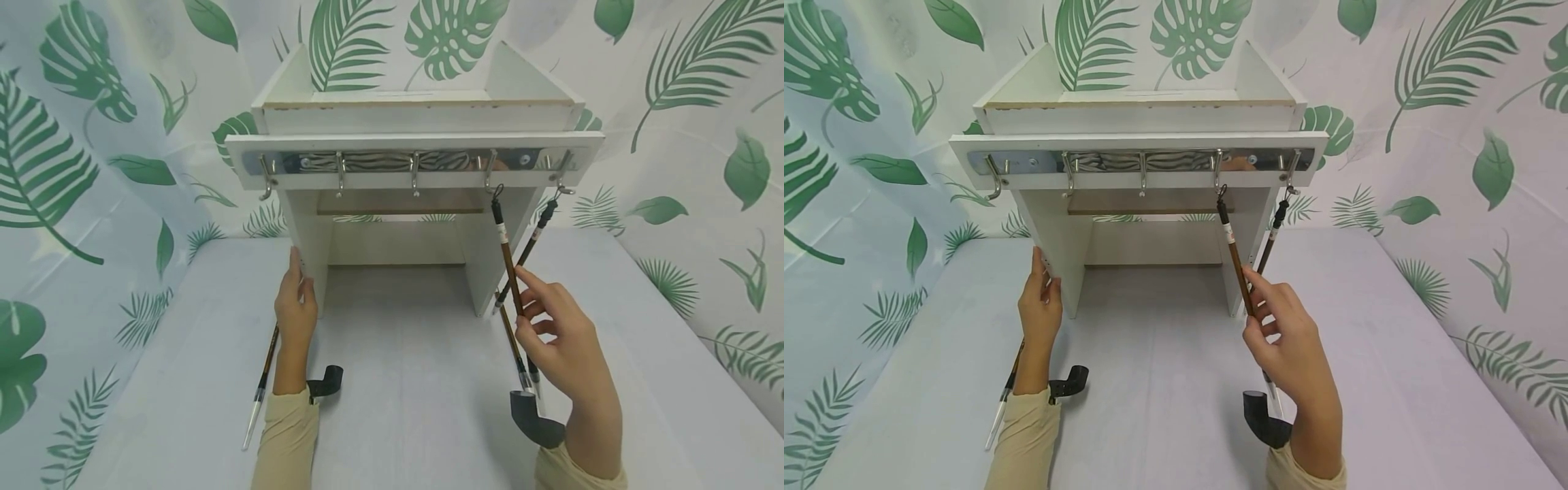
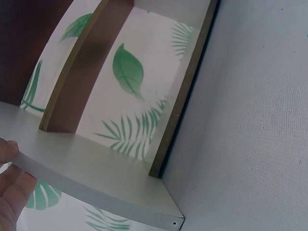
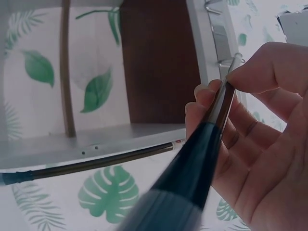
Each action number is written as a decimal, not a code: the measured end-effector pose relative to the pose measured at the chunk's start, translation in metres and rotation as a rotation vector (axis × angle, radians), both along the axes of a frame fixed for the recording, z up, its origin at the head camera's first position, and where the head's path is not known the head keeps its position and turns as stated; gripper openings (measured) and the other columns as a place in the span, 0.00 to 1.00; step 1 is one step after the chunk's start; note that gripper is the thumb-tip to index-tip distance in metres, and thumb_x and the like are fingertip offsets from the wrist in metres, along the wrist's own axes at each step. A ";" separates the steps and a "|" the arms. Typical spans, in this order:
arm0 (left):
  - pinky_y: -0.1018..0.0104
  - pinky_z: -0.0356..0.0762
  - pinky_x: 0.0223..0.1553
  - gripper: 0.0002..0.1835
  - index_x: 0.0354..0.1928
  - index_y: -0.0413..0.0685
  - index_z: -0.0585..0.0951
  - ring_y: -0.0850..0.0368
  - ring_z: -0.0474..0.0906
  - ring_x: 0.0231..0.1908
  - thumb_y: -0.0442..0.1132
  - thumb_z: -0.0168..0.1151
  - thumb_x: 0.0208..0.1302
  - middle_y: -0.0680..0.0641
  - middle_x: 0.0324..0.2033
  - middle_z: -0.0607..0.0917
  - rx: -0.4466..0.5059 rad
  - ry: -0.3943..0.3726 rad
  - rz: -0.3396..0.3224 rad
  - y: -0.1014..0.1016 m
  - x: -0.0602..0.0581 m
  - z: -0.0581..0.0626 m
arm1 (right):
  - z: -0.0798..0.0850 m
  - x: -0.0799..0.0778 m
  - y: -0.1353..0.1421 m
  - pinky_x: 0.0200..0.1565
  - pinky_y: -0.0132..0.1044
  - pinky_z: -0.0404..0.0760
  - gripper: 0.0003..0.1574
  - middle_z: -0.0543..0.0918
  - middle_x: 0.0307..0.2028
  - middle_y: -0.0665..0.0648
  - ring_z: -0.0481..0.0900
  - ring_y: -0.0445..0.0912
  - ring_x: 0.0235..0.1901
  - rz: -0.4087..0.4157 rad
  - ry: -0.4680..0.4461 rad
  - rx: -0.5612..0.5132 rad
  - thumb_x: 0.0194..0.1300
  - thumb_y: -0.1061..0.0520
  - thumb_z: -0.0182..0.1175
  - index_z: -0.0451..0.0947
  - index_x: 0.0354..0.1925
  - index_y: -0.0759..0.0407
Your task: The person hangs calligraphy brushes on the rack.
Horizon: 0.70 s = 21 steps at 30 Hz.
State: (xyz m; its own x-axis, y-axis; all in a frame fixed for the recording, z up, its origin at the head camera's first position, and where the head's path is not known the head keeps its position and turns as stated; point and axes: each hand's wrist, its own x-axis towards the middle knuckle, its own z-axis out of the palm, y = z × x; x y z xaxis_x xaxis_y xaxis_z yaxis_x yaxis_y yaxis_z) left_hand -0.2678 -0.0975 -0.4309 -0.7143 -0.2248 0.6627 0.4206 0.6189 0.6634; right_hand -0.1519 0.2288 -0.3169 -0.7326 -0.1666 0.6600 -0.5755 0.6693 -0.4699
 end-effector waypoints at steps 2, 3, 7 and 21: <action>0.53 0.74 0.54 0.30 0.67 0.43 0.59 0.42 0.72 0.56 0.26 0.51 0.63 0.36 0.57 0.73 0.006 -0.001 -0.005 0.000 0.000 0.000 | 0.000 0.000 0.000 0.32 0.12 0.73 0.41 0.74 0.34 0.58 0.69 0.28 0.33 0.009 0.001 -0.001 0.44 0.78 0.54 0.67 0.60 0.64; 0.53 0.74 0.54 0.30 0.67 0.43 0.59 0.42 0.72 0.56 0.26 0.51 0.63 0.36 0.57 0.73 0.009 0.000 -0.009 0.000 0.000 0.000 | 0.000 0.000 0.000 0.32 0.12 0.73 0.42 0.73 0.35 0.58 0.69 0.29 0.33 0.014 0.000 0.002 0.44 0.79 0.54 0.67 0.60 0.64; 0.54 0.74 0.54 0.30 0.67 0.42 0.59 0.42 0.71 0.56 0.26 0.50 0.63 0.36 0.57 0.73 0.009 0.000 -0.014 0.000 0.000 0.000 | -0.001 -0.001 -0.001 0.31 0.12 0.73 0.41 0.74 0.35 0.58 0.69 0.28 0.33 0.014 -0.003 -0.007 0.44 0.79 0.54 0.67 0.60 0.64; 0.57 0.77 0.51 0.30 0.68 0.43 0.58 0.41 0.70 0.56 0.25 0.49 0.63 0.34 0.57 0.71 0.088 -0.038 -0.065 0.000 0.002 0.002 | 0.000 -0.001 0.001 0.32 0.10 0.72 0.41 0.74 0.34 0.57 0.69 0.27 0.33 -0.017 -0.030 -0.031 0.46 0.78 0.55 0.67 0.61 0.62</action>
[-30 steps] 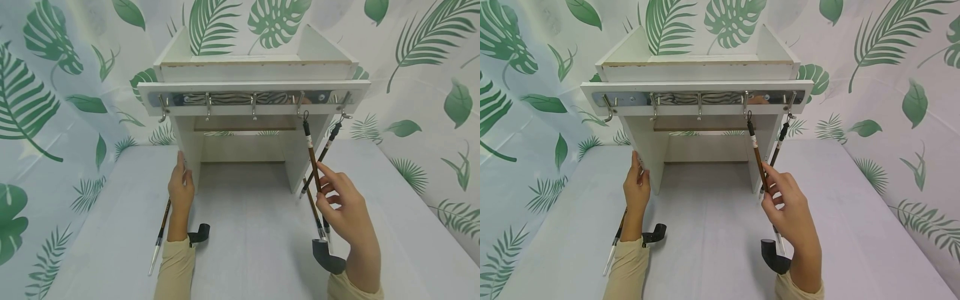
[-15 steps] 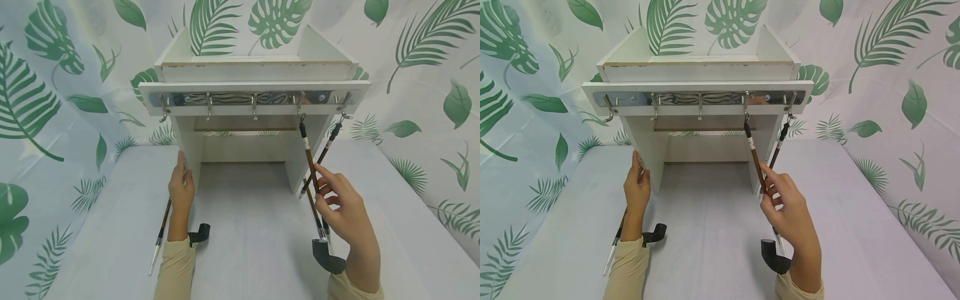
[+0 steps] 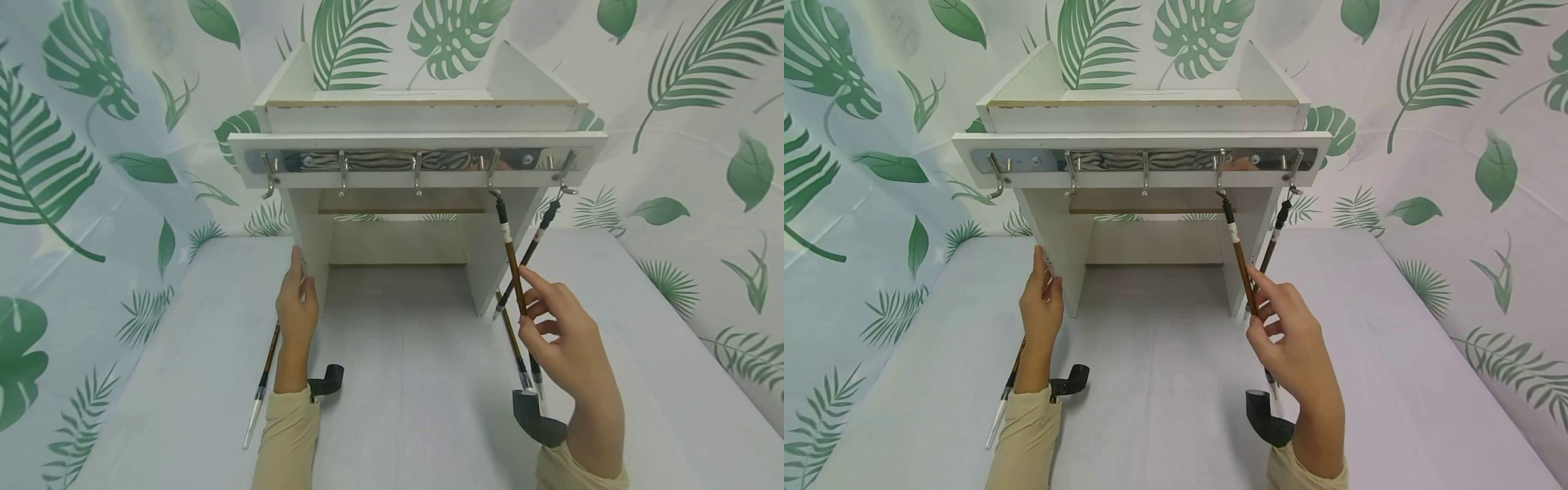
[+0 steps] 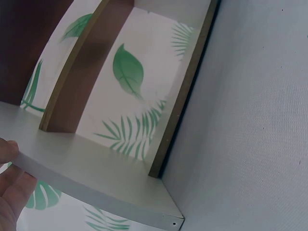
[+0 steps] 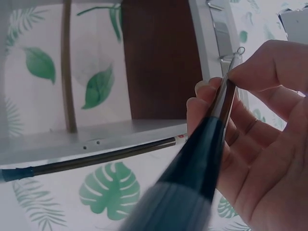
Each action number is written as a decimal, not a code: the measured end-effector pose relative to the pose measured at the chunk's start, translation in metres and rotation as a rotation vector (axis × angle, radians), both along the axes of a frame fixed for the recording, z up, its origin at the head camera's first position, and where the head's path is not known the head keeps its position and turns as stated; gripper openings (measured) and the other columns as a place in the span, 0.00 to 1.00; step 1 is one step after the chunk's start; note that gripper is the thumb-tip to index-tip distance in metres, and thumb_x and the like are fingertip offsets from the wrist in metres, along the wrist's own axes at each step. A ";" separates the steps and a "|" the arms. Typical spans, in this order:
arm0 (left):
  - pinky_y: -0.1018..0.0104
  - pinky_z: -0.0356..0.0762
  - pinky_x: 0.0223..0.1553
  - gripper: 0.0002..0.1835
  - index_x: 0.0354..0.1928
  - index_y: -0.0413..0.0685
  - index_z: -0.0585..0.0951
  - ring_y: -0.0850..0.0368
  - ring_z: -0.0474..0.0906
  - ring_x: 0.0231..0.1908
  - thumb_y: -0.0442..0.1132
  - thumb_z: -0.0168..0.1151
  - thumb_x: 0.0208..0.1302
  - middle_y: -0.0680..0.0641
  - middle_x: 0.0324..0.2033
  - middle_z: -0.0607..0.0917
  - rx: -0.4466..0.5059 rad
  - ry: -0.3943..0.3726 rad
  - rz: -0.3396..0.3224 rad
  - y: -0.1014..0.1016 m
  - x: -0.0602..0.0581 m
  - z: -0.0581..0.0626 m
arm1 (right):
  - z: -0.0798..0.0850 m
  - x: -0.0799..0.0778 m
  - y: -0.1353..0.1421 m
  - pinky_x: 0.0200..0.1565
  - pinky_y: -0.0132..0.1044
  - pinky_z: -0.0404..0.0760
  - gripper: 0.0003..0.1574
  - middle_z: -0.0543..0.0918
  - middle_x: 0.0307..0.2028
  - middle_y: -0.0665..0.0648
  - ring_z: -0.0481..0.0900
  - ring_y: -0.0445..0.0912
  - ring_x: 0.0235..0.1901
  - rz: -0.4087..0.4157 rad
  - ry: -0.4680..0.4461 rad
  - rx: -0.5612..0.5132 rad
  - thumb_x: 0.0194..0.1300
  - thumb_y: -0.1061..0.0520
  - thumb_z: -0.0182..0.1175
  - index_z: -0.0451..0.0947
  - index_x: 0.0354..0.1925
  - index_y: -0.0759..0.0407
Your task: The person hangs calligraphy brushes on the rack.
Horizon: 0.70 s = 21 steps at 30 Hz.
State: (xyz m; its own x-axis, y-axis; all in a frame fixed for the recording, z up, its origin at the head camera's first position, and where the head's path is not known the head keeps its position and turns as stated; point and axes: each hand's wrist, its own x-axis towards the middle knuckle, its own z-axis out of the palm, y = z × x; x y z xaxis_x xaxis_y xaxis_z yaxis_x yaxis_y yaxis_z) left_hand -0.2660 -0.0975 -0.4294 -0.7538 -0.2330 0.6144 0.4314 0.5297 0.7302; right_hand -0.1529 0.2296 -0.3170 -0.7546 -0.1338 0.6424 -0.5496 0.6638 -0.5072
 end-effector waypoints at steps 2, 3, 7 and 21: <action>0.58 0.77 0.51 0.30 0.67 0.43 0.58 0.42 0.71 0.56 0.25 0.49 0.63 0.34 0.57 0.71 -0.003 0.005 0.002 0.000 0.000 0.000 | 0.000 0.000 0.000 0.32 0.11 0.72 0.41 0.74 0.34 0.57 0.69 0.27 0.33 0.007 0.004 -0.005 0.45 0.78 0.55 0.67 0.61 0.63; 0.58 0.77 0.51 0.30 0.67 0.43 0.58 0.42 0.71 0.56 0.25 0.49 0.63 0.34 0.57 0.71 -0.004 0.008 0.003 0.000 0.000 0.000 | 0.000 0.000 -0.001 0.32 0.11 0.72 0.41 0.74 0.34 0.57 0.69 0.27 0.33 0.010 0.006 -0.005 0.45 0.78 0.55 0.67 0.61 0.63; 0.58 0.77 0.51 0.30 0.67 0.43 0.58 0.42 0.70 0.57 0.25 0.49 0.63 0.35 0.57 0.71 -0.009 0.013 0.008 0.000 -0.001 -0.001 | -0.001 -0.001 -0.001 0.32 0.10 0.72 0.41 0.74 0.34 0.58 0.69 0.27 0.34 0.011 0.018 -0.008 0.45 0.78 0.55 0.66 0.61 0.64; 0.58 0.77 0.51 0.30 0.67 0.43 0.58 0.42 0.71 0.56 0.25 0.49 0.63 0.34 0.56 0.72 -0.017 0.012 0.013 0.000 -0.001 -0.002 | -0.003 -0.003 -0.004 0.32 0.11 0.72 0.41 0.74 0.34 0.58 0.69 0.27 0.34 0.018 0.036 -0.014 0.44 0.78 0.55 0.67 0.60 0.65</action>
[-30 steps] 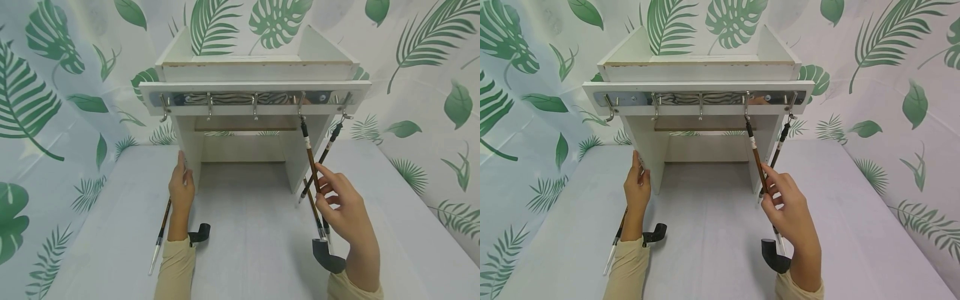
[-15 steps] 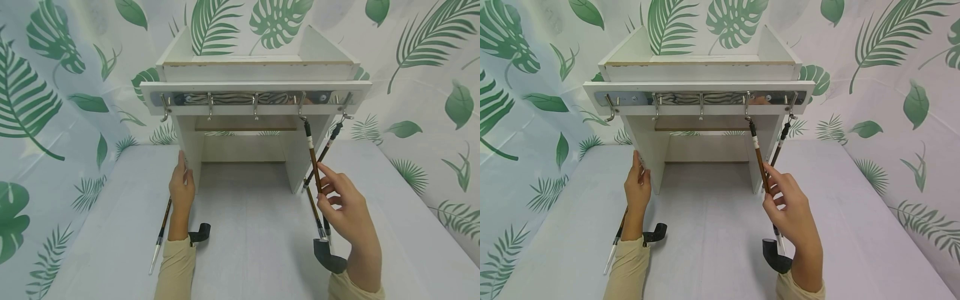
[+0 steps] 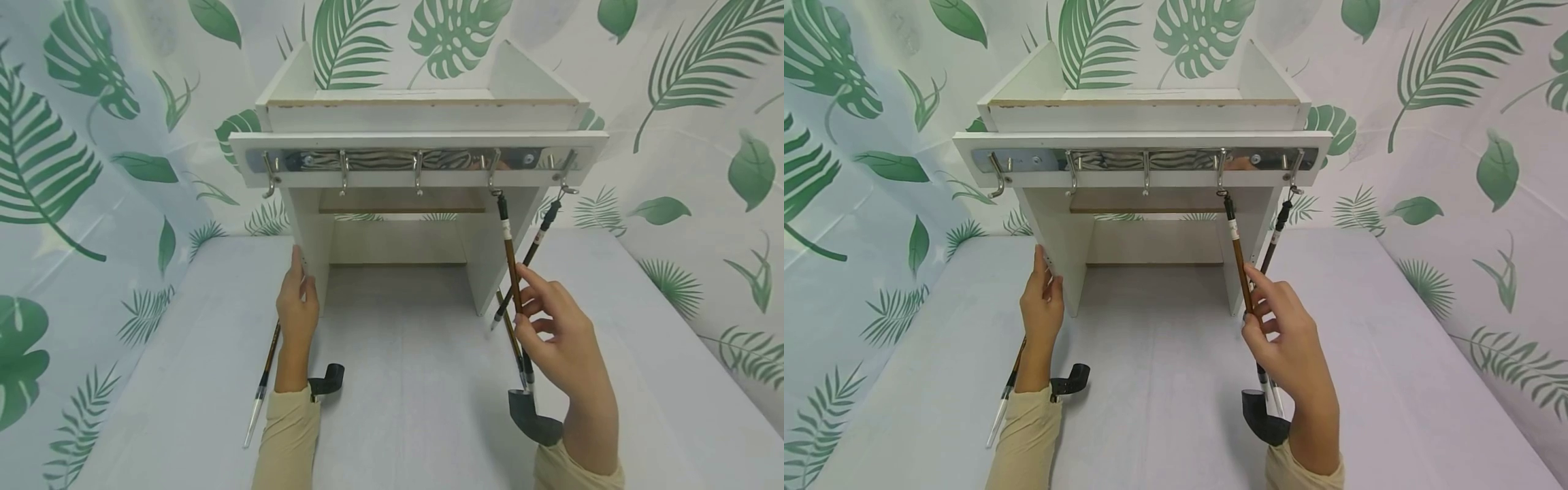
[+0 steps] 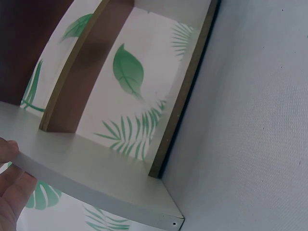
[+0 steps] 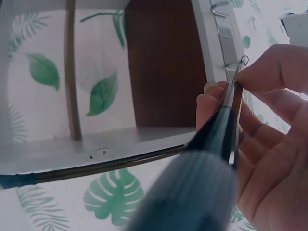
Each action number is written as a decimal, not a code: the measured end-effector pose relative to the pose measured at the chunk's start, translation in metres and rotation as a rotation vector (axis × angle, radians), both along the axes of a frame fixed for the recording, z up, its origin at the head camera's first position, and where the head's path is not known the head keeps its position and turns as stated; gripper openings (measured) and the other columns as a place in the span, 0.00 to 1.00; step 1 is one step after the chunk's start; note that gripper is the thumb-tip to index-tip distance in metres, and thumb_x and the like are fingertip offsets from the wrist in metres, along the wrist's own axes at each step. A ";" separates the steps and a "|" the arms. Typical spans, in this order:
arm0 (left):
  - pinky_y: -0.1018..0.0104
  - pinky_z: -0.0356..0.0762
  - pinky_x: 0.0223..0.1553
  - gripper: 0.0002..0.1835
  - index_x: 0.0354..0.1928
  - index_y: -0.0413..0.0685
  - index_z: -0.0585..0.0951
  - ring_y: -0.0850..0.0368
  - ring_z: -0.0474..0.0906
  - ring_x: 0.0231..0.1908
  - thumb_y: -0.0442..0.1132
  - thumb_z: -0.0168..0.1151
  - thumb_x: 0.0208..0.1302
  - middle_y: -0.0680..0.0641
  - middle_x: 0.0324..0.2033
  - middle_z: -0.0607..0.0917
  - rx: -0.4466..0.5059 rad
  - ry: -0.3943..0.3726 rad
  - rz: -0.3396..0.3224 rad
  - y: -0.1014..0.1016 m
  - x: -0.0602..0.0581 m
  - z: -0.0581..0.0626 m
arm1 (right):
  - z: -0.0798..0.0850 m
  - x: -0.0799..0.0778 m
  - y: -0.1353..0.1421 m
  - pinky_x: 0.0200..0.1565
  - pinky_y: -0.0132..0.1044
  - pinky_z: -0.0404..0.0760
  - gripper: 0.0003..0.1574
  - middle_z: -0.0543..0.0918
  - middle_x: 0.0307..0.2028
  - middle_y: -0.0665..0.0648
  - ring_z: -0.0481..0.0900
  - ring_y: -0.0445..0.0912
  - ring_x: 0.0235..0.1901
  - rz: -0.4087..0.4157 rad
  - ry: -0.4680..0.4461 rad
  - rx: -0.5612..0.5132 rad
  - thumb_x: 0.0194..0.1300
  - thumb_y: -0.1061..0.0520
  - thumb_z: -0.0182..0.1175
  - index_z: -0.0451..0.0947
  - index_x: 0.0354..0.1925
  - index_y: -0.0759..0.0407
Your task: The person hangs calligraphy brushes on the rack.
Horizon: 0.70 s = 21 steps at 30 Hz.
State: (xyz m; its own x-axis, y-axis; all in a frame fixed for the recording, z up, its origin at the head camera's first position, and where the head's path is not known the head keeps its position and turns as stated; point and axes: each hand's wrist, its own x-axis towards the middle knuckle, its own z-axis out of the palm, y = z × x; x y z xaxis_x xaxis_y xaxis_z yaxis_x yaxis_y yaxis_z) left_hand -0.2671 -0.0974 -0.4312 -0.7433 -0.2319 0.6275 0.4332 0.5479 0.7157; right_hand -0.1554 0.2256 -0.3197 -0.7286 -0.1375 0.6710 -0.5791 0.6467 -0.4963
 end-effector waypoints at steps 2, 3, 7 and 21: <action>0.57 0.77 0.51 0.30 0.67 0.43 0.59 0.42 0.71 0.56 0.25 0.49 0.63 0.34 0.56 0.72 0.004 0.004 -0.001 0.000 0.000 0.000 | 0.000 0.000 0.000 0.32 0.11 0.72 0.41 0.74 0.34 0.58 0.69 0.27 0.33 -0.006 0.001 0.004 0.44 0.78 0.55 0.67 0.60 0.65; 0.57 0.77 0.50 0.30 0.67 0.43 0.59 0.42 0.71 0.56 0.25 0.49 0.63 0.34 0.56 0.73 0.004 0.007 -0.001 0.000 0.000 0.000 | 0.000 0.001 0.000 0.32 0.11 0.72 0.41 0.74 0.34 0.58 0.69 0.27 0.33 -0.007 0.001 0.004 0.44 0.78 0.55 0.67 0.60 0.64; 0.57 0.77 0.50 0.30 0.67 0.42 0.59 0.42 0.71 0.56 0.25 0.49 0.63 0.34 0.56 0.73 -0.001 0.014 0.002 0.000 0.000 0.001 | 0.001 0.000 -0.001 0.32 0.10 0.72 0.41 0.74 0.34 0.58 0.69 0.27 0.33 -0.013 0.008 0.015 0.45 0.78 0.55 0.67 0.60 0.64; 0.57 0.77 0.51 0.29 0.67 0.43 0.58 0.42 0.71 0.56 0.26 0.49 0.64 0.35 0.57 0.72 -0.011 0.000 0.003 0.000 -0.001 -0.001 | 0.000 -0.001 -0.003 0.32 0.10 0.72 0.39 0.74 0.34 0.59 0.70 0.26 0.34 0.000 0.018 0.003 0.46 0.79 0.56 0.67 0.60 0.66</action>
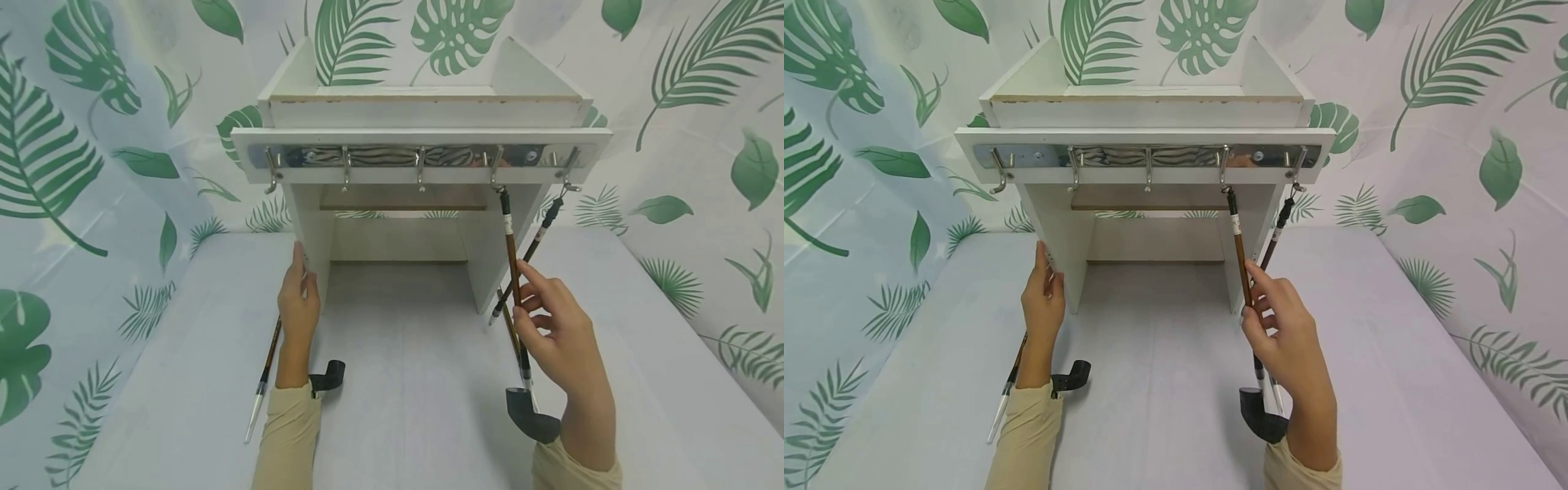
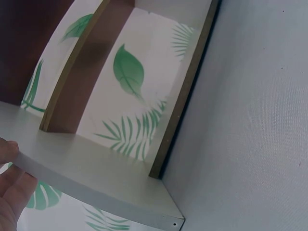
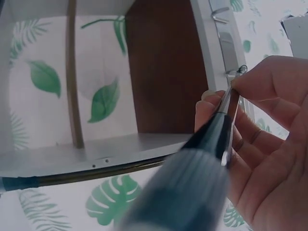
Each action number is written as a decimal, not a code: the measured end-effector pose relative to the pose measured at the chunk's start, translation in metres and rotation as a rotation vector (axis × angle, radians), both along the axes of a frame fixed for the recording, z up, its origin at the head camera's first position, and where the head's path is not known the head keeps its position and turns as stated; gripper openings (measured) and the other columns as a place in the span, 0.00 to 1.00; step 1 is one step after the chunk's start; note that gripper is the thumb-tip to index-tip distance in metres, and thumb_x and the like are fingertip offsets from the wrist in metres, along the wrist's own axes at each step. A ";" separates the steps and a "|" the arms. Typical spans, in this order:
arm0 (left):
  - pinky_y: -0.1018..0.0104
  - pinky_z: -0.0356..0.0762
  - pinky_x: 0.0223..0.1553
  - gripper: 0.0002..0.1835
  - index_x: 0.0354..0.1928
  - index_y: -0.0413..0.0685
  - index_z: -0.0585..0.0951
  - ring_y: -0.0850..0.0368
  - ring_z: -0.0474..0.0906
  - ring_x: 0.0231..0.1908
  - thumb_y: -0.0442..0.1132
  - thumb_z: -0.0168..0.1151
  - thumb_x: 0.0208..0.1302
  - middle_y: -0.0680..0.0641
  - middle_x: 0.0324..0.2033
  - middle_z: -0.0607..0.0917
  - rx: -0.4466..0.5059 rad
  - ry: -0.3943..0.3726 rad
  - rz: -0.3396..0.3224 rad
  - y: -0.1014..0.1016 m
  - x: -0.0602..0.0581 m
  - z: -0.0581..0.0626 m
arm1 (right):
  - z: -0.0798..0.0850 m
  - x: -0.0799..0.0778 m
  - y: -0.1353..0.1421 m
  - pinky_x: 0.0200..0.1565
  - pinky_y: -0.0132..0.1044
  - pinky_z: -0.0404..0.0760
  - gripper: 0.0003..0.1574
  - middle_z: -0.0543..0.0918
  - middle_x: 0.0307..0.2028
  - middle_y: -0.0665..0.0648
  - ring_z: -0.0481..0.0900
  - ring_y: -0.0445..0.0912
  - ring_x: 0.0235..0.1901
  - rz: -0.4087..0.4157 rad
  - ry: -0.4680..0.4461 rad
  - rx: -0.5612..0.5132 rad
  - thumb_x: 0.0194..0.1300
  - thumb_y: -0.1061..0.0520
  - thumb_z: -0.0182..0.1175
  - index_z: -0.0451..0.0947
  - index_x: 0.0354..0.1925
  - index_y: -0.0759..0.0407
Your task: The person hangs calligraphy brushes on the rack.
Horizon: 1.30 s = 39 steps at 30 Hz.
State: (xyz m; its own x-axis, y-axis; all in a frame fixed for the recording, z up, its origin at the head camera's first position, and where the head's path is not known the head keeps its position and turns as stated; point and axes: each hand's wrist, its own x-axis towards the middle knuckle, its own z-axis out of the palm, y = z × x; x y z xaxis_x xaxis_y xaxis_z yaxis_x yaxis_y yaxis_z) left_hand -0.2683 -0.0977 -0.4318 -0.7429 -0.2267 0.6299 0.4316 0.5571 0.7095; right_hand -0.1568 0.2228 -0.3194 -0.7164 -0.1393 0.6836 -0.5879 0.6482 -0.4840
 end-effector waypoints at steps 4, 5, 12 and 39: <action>0.57 0.77 0.51 0.29 0.68 0.44 0.58 0.42 0.71 0.56 0.26 0.49 0.64 0.35 0.56 0.72 0.000 -0.005 -0.002 0.000 0.001 0.001 | 0.002 0.002 -0.001 0.33 0.10 0.72 0.40 0.74 0.34 0.60 0.69 0.26 0.35 -0.011 0.012 0.019 0.46 0.78 0.56 0.67 0.60 0.65; 0.57 0.77 0.51 0.29 0.68 0.44 0.58 0.42 0.71 0.56 0.26 0.49 0.64 0.35 0.56 0.72 -0.001 -0.005 -0.003 0.000 0.001 0.001 | 0.002 0.002 -0.001 0.33 0.10 0.71 0.40 0.74 0.34 0.60 0.69 0.26 0.35 -0.012 0.014 0.023 0.45 0.78 0.56 0.67 0.60 0.65; 0.58 0.76 0.52 0.30 0.68 0.45 0.58 0.43 0.70 0.58 0.27 0.48 0.64 0.36 0.58 0.71 0.005 -0.018 -0.005 0.000 0.002 0.003 | 0.003 0.004 -0.002 0.32 0.10 0.72 0.41 0.73 0.34 0.60 0.68 0.25 0.35 -0.017 0.024 0.049 0.44 0.79 0.57 0.67 0.60 0.64; 0.58 0.76 0.51 0.29 0.67 0.45 0.59 0.43 0.70 0.57 0.26 0.48 0.64 0.37 0.58 0.71 0.025 0.008 -0.006 0.000 0.001 0.001 | 0.001 0.001 -0.005 0.31 0.11 0.71 0.39 0.74 0.34 0.60 0.67 0.25 0.32 -0.044 -0.023 0.107 0.47 0.77 0.58 0.68 0.60 0.63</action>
